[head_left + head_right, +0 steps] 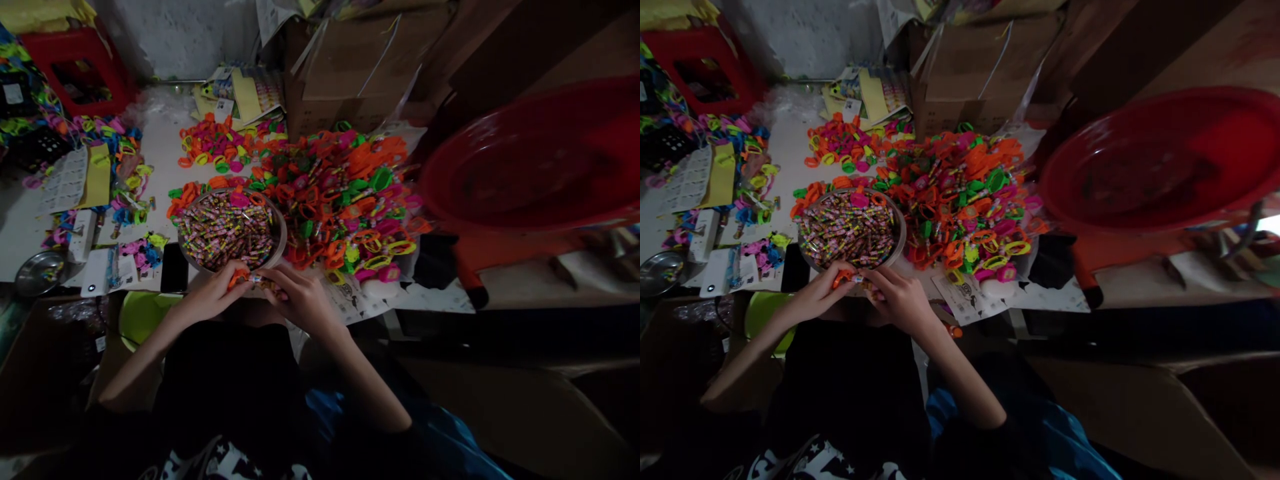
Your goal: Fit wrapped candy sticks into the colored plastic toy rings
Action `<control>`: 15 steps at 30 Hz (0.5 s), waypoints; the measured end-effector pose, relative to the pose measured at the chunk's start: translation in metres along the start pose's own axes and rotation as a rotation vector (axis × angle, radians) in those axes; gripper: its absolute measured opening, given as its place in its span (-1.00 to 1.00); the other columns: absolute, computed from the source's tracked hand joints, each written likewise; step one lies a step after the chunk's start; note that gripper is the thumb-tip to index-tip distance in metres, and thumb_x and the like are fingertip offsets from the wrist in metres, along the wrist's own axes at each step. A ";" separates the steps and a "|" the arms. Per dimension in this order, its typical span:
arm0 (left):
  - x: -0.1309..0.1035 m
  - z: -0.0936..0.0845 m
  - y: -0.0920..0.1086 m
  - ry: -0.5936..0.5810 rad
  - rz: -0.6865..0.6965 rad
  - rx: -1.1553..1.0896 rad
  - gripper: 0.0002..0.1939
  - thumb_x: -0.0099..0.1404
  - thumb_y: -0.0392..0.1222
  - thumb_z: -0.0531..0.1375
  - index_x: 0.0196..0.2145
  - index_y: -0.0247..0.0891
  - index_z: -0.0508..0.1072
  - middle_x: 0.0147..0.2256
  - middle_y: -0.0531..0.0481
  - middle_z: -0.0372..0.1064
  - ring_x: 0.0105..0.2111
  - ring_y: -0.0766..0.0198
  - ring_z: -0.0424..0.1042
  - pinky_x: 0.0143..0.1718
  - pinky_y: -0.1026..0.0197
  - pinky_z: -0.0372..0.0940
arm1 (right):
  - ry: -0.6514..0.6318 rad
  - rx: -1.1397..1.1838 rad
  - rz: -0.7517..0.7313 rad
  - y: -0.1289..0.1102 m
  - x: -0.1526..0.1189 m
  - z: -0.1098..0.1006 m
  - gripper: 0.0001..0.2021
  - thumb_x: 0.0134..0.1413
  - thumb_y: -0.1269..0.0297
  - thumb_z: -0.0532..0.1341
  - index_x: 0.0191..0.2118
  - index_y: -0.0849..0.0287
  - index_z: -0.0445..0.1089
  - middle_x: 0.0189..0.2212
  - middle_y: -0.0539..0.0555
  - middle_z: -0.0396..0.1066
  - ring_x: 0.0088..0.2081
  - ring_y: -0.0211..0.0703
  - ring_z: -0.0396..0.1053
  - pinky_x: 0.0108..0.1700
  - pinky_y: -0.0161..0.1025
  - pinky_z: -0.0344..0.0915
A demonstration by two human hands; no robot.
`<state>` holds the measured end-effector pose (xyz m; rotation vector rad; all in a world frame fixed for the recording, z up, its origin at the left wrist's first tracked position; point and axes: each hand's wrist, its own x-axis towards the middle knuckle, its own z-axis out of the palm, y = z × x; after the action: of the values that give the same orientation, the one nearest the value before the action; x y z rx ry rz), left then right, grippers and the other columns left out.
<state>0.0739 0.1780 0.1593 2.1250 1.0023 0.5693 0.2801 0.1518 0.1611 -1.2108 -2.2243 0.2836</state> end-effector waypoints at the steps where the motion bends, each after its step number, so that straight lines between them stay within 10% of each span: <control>1: -0.001 0.002 0.000 0.006 -0.003 -0.011 -0.82 0.42 -0.09 -0.03 -0.10 -0.18 0.20 -0.19 -0.01 0.31 -0.15 0.29 0.38 -0.09 0.21 0.28 | 0.013 -0.006 0.008 0.000 0.000 0.001 -0.72 0.17 0.37 0.08 -0.03 0.17 0.40 -0.31 0.08 0.48 -0.42 -0.27 0.41 -0.40 -0.37 0.27; 15: -0.002 0.013 0.003 0.091 0.100 0.123 -0.87 0.43 -0.16 -0.06 -0.14 -0.22 0.17 -0.21 -0.09 0.31 -0.17 0.23 0.38 -0.13 0.17 0.31 | 0.002 -0.012 0.043 -0.006 -0.006 -0.007 -0.75 0.19 0.36 0.07 -0.07 0.18 0.41 -0.34 0.08 0.46 -0.43 -0.27 0.41 -0.44 -0.38 0.20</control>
<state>0.0821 0.1693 0.1534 2.2854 1.0082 0.6737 0.2825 0.1426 0.1670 -1.2654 -2.2031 0.2864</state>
